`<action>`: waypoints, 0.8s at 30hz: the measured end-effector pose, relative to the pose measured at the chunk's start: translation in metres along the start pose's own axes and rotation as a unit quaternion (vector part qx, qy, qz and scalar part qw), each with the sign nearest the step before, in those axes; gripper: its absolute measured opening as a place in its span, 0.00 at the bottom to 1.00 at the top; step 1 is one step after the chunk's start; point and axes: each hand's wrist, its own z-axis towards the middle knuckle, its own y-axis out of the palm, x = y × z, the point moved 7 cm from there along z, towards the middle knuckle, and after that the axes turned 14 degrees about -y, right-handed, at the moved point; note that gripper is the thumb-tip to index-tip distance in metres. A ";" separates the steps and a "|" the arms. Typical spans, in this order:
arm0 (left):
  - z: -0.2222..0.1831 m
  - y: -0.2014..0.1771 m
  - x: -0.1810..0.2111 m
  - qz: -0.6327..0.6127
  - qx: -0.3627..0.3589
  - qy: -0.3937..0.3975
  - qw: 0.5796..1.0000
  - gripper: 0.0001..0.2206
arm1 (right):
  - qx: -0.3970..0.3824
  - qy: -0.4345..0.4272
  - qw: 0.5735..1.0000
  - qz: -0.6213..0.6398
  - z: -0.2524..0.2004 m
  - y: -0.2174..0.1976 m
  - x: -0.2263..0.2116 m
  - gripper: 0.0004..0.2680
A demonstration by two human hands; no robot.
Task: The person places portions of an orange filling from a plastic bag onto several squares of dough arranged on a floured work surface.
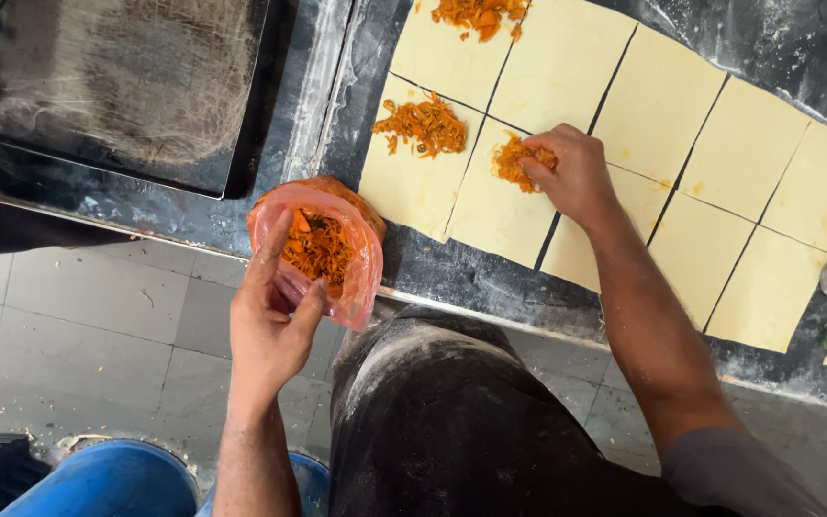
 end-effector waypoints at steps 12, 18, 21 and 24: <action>0.001 0.001 0.000 -0.014 -0.008 -0.002 1.000 0.35 | 0.031 0.115 0.986 0.117 -0.009 -0.016 0.029 0.05; 0.002 0.002 0.001 0.001 0.000 -0.006 1.000 0.35 | -0.018 -0.040 0.999 0.000 -0.007 0.004 0.001 0.20; 0.001 0.002 0.002 -0.003 -0.001 -0.004 1.000 0.35 | -0.005 0.017 0.998 0.061 -0.011 0.005 0.008 0.14; 0.002 0.003 0.001 -0.003 -0.003 -0.007 1.000 0.35 | -0.005 0.060 0.995 0.081 -0.013 0.002 0.016 0.13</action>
